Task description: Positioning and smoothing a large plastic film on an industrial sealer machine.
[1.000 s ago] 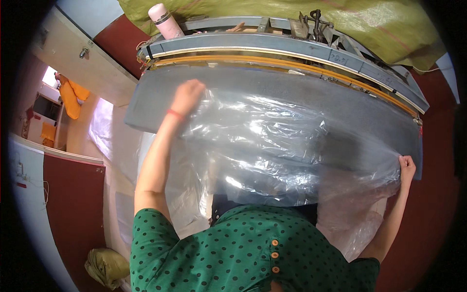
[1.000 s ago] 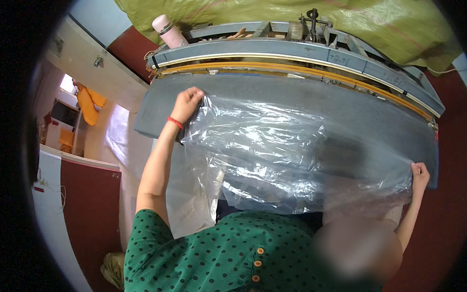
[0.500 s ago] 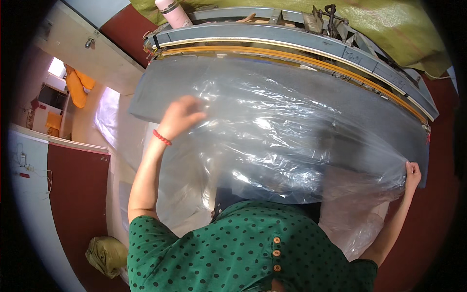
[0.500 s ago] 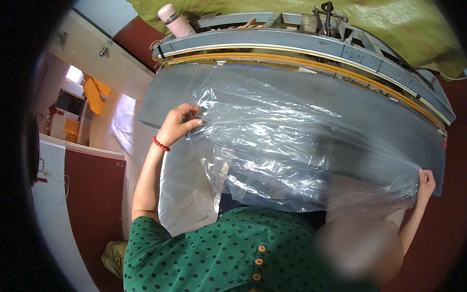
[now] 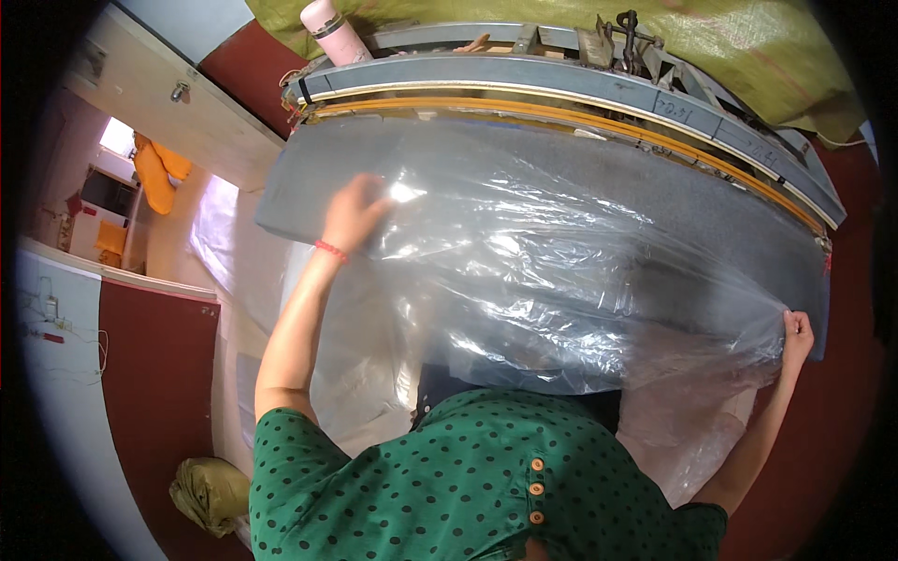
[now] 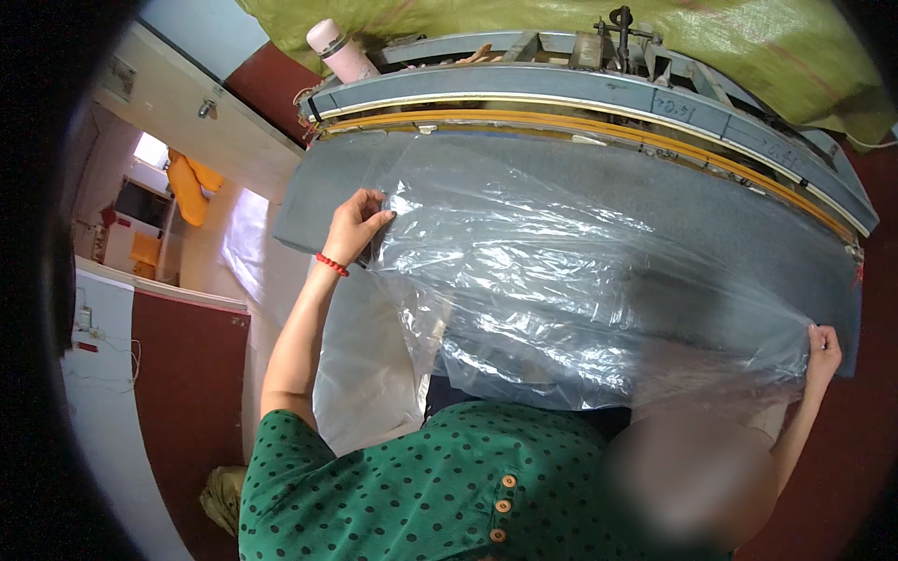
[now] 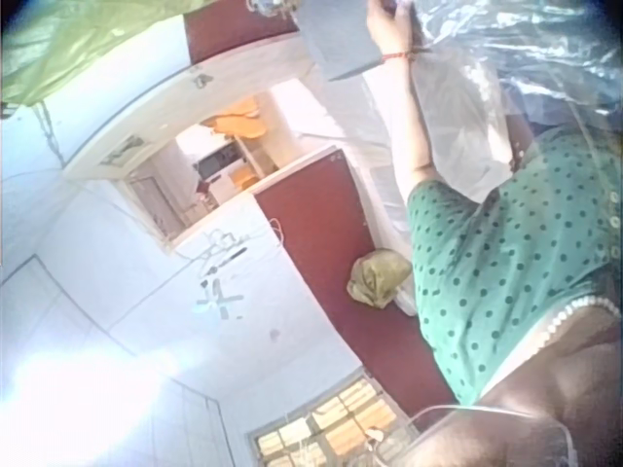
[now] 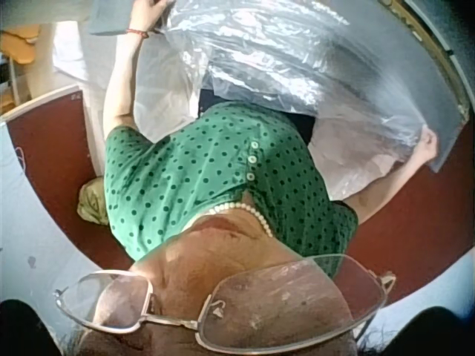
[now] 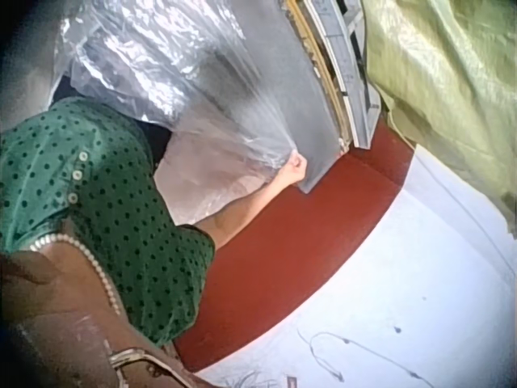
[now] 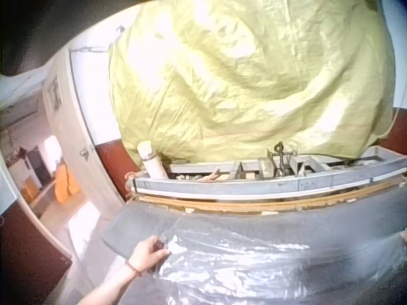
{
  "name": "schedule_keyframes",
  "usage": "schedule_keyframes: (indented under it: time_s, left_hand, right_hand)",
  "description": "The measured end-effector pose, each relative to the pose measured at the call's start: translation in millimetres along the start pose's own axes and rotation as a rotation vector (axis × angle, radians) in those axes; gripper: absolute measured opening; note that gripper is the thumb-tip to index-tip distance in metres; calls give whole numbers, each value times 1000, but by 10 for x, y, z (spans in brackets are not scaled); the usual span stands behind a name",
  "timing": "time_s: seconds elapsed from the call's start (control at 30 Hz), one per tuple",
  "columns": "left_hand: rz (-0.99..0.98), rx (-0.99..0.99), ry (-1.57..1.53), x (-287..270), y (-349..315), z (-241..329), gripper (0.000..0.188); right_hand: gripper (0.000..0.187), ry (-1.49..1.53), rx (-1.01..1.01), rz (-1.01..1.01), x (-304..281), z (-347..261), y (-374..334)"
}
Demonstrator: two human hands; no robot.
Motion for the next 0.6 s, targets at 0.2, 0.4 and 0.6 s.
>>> schedule_keyframes:
  time_s: [0.2,0.4,0.6]
  left_hand:
    - [-19,-128,-122,86,117,-49,17]
    - [301,28,-180,-32,704,332,12]
    - [319,193,267,498,963,341,19]
  right_hand:
    - [20,-2,-30,1,-10,-22,6]
    - [19,4,-6,-7,-22,55,16]
    - [17,91,65,-47,-20,81,-12]
Point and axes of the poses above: each hand's wrist, its own y-axis towards the middle knuckle, its own x-axis out of the palm, z = x × y, the point moved 8 cm from there along y, towards the middle knuckle, and after that the axes turned 14 degrees about z, right-handed, at the moved point
